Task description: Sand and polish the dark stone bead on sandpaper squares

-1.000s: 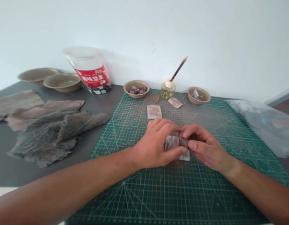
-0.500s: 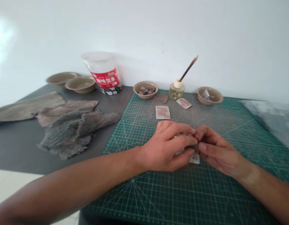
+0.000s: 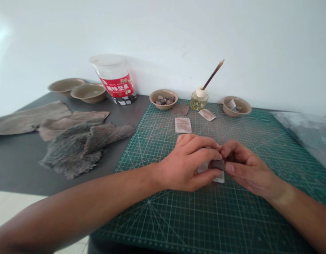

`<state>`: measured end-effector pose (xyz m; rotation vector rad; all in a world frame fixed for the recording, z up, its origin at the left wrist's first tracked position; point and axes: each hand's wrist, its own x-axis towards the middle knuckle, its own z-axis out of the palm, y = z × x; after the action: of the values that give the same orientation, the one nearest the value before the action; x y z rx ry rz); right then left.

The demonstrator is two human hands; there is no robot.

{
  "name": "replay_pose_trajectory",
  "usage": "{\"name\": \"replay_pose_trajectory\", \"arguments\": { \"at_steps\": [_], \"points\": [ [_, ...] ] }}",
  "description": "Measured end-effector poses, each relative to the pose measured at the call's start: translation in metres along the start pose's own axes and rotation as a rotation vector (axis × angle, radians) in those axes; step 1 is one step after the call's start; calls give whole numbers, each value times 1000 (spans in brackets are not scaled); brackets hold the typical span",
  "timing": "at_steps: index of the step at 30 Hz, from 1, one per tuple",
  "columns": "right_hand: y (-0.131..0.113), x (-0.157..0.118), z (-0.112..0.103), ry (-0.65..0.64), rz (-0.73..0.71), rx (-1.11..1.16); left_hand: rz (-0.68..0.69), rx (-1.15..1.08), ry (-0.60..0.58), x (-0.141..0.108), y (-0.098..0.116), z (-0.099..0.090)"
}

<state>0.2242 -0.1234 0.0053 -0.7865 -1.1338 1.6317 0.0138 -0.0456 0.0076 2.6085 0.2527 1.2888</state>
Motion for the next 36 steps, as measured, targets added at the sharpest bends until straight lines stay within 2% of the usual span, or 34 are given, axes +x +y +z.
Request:
{"name": "replay_pose_trajectory", "arguments": {
  "at_steps": [9,17,21,27,32,36],
  "points": [
    [0,1,2,-89,62,28,13,-88,20,3,5,0],
    [1,4,4,-62,111,100,-39,-268,-41,4,4,-1],
    [5,5,3,-99,104,94,-29,-302,-40,4,3,0],
    [10,3,-1,-130,129,19,7,-278,-47,4,5,1],
    [8,4,-1,-180,124,82,15,-232,-52,4,3,-2],
    [2,3,0,-117,162,146,7,-210,-71,5,1,-5]
  ]
}}
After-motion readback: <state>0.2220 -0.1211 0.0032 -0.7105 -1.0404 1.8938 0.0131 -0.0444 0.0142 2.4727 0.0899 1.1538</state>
